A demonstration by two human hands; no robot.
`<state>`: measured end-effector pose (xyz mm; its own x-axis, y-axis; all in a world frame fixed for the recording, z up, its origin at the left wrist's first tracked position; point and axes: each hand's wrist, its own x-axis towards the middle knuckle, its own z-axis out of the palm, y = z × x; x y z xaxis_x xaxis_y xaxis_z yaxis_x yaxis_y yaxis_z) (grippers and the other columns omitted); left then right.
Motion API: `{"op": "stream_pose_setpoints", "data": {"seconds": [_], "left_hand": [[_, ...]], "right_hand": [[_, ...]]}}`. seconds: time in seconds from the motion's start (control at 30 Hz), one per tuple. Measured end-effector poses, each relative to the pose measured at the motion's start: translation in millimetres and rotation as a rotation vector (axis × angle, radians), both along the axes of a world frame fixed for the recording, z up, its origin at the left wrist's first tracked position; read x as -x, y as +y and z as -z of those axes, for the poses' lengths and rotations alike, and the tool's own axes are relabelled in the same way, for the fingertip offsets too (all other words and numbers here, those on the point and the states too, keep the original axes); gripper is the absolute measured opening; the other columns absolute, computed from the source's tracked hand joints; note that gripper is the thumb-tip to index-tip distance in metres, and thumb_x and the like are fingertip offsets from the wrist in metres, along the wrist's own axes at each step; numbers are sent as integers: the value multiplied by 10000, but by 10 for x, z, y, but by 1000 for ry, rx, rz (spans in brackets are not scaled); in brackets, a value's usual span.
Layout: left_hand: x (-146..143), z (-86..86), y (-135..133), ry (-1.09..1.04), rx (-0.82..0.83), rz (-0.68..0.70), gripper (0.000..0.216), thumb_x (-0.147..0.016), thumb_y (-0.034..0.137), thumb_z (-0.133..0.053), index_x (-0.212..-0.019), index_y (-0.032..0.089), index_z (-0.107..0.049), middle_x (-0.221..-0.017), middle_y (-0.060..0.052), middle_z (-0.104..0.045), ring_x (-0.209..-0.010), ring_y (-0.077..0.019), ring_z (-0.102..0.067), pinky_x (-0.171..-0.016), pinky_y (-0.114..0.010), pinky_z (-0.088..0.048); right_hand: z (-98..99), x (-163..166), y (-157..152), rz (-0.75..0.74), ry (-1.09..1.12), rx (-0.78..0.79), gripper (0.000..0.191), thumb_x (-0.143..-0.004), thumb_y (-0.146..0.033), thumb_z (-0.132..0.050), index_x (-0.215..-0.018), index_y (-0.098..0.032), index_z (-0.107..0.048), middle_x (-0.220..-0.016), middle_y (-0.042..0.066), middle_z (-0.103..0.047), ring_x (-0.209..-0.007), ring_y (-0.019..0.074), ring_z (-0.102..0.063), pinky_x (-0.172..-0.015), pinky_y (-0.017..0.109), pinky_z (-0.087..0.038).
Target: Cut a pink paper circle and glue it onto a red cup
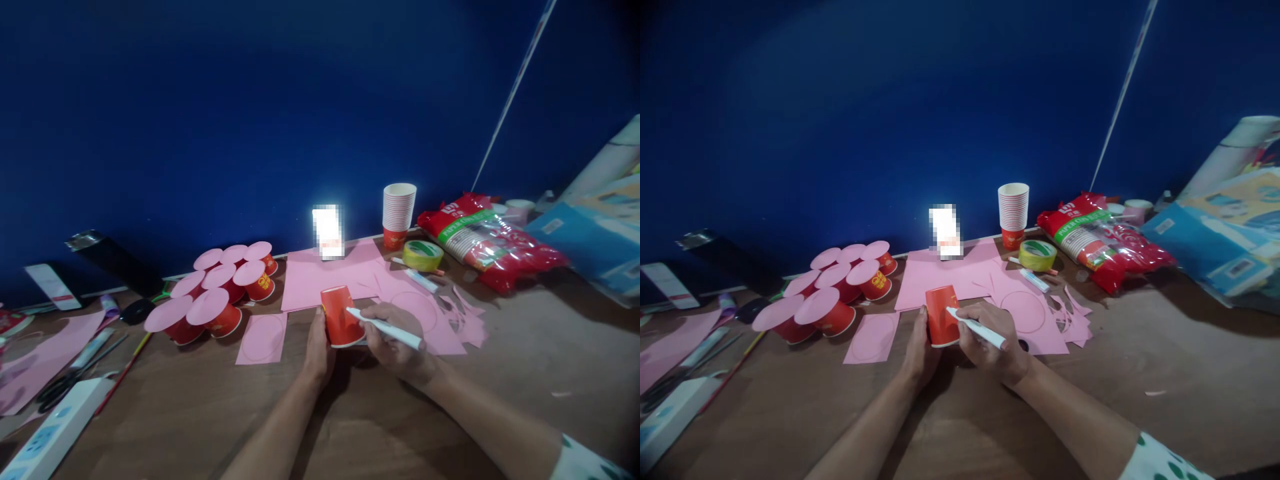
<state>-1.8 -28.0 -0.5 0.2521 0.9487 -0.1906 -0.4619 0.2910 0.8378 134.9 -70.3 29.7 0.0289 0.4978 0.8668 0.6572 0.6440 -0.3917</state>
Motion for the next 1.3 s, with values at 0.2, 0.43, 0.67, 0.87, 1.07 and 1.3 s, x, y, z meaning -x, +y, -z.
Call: {"op": "stream_pose_setpoints", "data": {"seconds": [0.2,0.43,0.67,0.87,1.07,1.3], "left_hand": [[2,-25,-1,28,-31,-23,458,-821,548,-502,-844,128,-682,-832,-77,-708,-752,-207,-628,-771,-318,-473],[10,-177,-50,182,-115,-118,343,-846,435,-498,-749,153,-668,-733,-52,-684,-682,-192,-575,-709,-302,-460],[24,-266,-80,195,-117,-125,293,-822,417,-540,-728,175,-674,-755,-50,-695,-728,-211,-590,-752,-317,-469],[7,-80,-16,91,-90,-73,418,-811,532,-521,-830,148,-686,-862,-70,-712,-811,-220,-623,-812,-327,-468],[8,-10,2,77,-56,-65,440,-807,550,-529,-835,140,-685,-823,-63,-704,-769,-203,-619,-780,-310,-465],[6,-75,-20,107,-48,-90,436,-780,570,-549,-768,154,-676,-770,-56,-692,-714,-199,-600,-727,-303,-466]], "right_hand": [[-38,13,-9,26,-20,-26,149,-792,-87,-569,-904,-183,-591,-731,43,-687,-650,167,-662,-575,280,-551],[-46,7,-13,20,-15,-9,114,-805,-115,-547,-890,-182,-582,-719,43,-677,-632,173,-654,-553,296,-552],[-53,10,-13,26,-20,24,104,-828,-127,-527,-883,-184,-596,-718,45,-683,-644,172,-664,-572,298,-561],[-19,-3,5,51,-8,13,116,-815,-109,-548,-893,-189,-579,-722,34,-674,-643,160,-656,-576,277,-559],[-58,5,-13,47,-24,14,103,-808,-127,-544,-875,-195,-585,-707,32,-677,-627,163,-658,-563,275,-555],[-52,21,-19,49,-11,28,111,-809,-123,-538,-878,-197,-583,-717,32,-681,-634,168,-661,-567,287,-568]]}}
